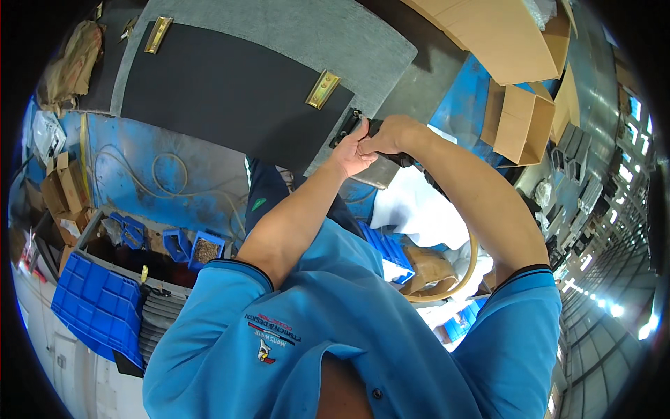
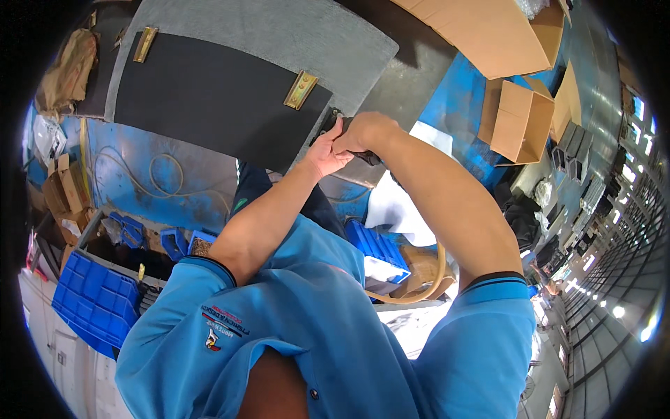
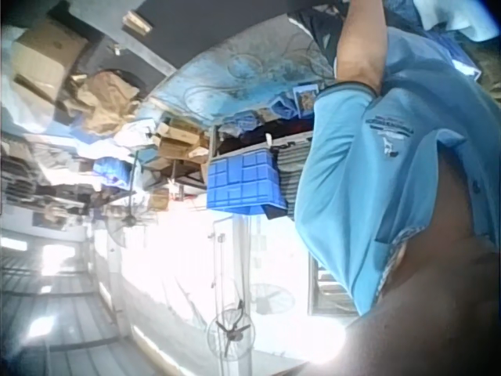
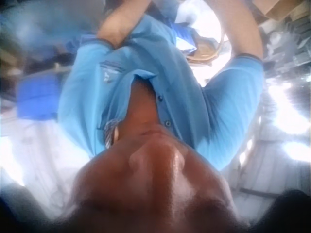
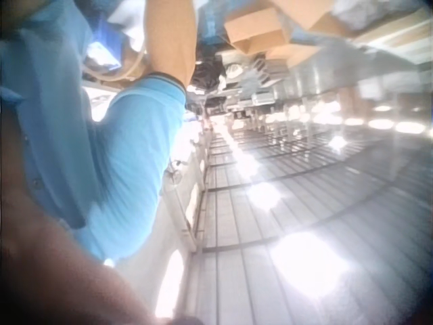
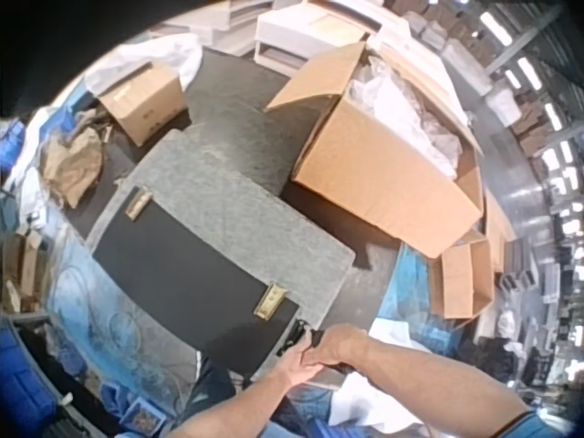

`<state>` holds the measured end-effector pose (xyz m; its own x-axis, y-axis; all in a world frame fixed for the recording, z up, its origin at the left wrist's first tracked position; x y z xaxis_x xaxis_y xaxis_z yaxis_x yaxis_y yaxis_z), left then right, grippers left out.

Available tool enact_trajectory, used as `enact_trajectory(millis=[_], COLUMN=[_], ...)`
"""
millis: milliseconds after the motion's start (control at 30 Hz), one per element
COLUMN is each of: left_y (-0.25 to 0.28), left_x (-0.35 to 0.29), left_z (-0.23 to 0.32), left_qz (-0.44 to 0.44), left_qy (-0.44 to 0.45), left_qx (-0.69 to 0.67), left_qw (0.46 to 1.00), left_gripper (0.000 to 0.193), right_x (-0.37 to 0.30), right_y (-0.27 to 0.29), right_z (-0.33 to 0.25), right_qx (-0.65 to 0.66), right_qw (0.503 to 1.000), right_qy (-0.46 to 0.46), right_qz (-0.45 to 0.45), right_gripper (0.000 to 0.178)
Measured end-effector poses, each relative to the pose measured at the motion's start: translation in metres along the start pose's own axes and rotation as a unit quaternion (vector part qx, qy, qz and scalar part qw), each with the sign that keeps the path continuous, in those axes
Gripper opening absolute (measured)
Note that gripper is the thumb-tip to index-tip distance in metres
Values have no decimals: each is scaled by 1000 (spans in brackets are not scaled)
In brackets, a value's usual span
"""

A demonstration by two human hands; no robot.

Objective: The person uses a power drill to attach metal brackets to a dark rectangular board. They then flip the board over and attach a gray fabric-covered cushion to the back using the same tool. The person works at a cluttered table in a workshop environment.

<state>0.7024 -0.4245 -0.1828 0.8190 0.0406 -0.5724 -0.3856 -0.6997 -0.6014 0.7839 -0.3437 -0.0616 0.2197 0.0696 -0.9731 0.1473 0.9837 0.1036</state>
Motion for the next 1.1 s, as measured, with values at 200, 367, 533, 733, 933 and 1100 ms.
enact_trajectory(millis=[200,367,533,733,933,1100], left_y=[2,27,34,78,83,41], left_x=[4,-14,-150,-352,-472,-514], left_z=[-1,20,122,265,342,406], left_qz=[-54,-24,1,22,46,36], left_qy=[30,70,-89,-317,-412,-399], left_qx=[18,148,90,184,161,190], left_qw=[998,986,992,930,896,896], left_gripper=[33,25,23,20,22,20], right_x=[15,7,-36,-20,-4,-27], right_y=[-11,-19,-61,-175,-257,-270], right_z=[7,13,34,21,-50,-140], right_qx=[10,67,230,324,414,433], right_qw=[999,992,953,914,885,861], right_qy=[21,78,97,47,-21,-78], right_qz=[35,77,173,241,212,257], right_gripper=[78,96,86,76,71,71])
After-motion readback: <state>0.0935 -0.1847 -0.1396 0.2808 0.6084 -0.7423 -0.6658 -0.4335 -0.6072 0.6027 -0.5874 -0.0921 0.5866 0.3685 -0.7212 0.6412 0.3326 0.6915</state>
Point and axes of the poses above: each hand's wrist, its own x-axis towards the middle knuckle, its own y-axis out of the back of the hand, z = x × y, the point moved 6 cm from there along x, towards the middle knuckle, and after that the axes turned 11 degrees about -x, right-handed, at the moved point
